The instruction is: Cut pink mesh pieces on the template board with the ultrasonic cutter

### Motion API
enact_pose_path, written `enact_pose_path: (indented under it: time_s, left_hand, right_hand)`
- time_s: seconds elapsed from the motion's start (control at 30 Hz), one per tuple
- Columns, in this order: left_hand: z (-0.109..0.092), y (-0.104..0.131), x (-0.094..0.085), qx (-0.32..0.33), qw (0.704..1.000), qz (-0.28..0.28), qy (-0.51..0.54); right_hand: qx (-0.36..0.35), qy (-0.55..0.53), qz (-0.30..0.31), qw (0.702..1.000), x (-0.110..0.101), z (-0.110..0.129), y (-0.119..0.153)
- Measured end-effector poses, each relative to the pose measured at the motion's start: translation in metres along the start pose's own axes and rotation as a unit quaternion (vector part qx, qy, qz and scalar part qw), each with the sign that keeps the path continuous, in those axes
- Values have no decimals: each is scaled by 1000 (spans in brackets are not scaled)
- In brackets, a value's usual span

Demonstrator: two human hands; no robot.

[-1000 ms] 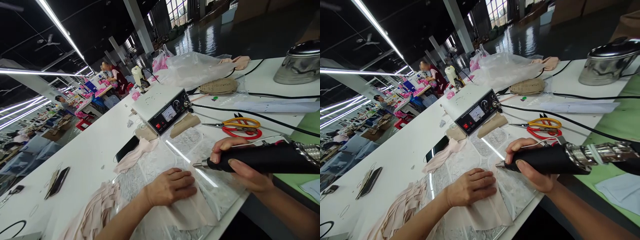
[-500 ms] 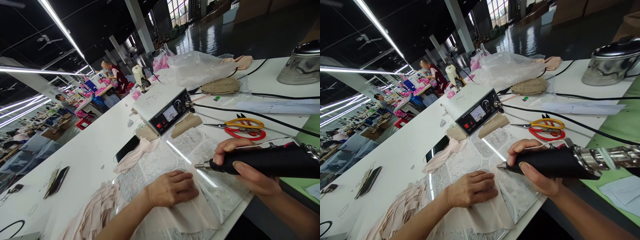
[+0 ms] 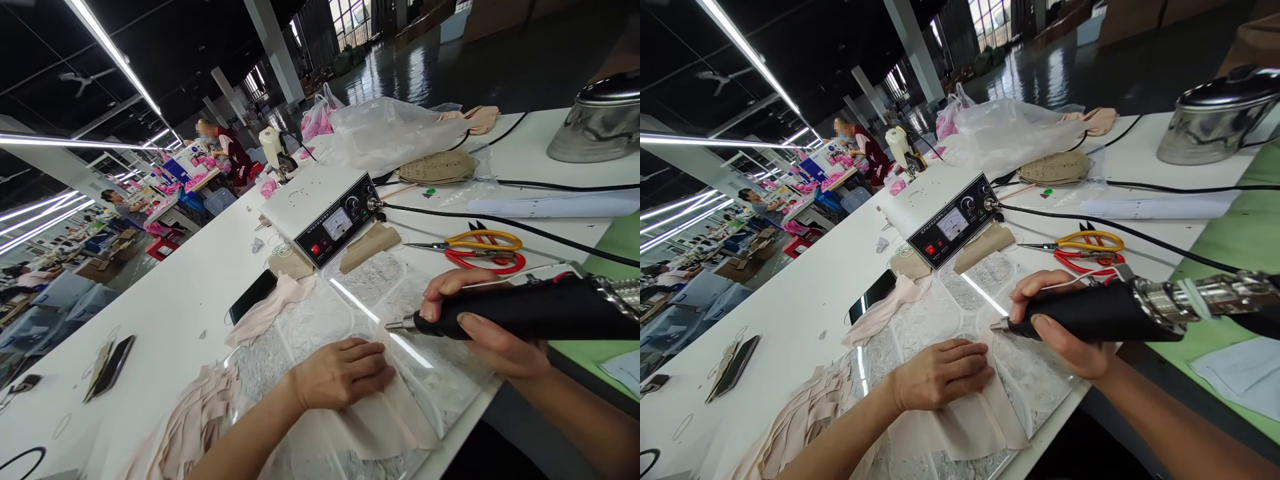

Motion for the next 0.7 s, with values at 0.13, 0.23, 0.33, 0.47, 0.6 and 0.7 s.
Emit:
enact_pose_path:
  time_s: [0.13, 0.23, 0.33, 0.47, 0.6, 0.7]
  left_hand:
    - [0, 0, 1, 0, 1000, -2, -8]
    - [1, 2, 2, 7, 1000, 11, -22]
    - [1, 5, 5, 9, 999, 32, -32]
    - [1, 7, 8, 9, 999, 18, -29]
    - [0, 8, 13, 18, 999, 20, -48]
    - [0, 10, 16, 33, 997, 34, -54]
  right_hand:
    - [5, 8, 3, 1000, 0, -1, 0]
    - [6, 10, 5, 1000, -1, -1, 0]
    - [9, 13, 1, 1000, -2, -1, 0]
    - [15, 17, -16, 1000, -2, 1, -1]
    - [32, 15, -22, 999, 1, 5, -3]
    - [35, 15, -53, 998, -9, 0, 3]
Point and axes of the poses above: each hand's wrist, its own y-axis away from the middle knuckle, its own x-axis out of the palm, z = x × y, the point moved 2 cm from there along -y, towards the middle knuckle, and after that the axes turned 1 degree about -z, right-handed, at the moved point
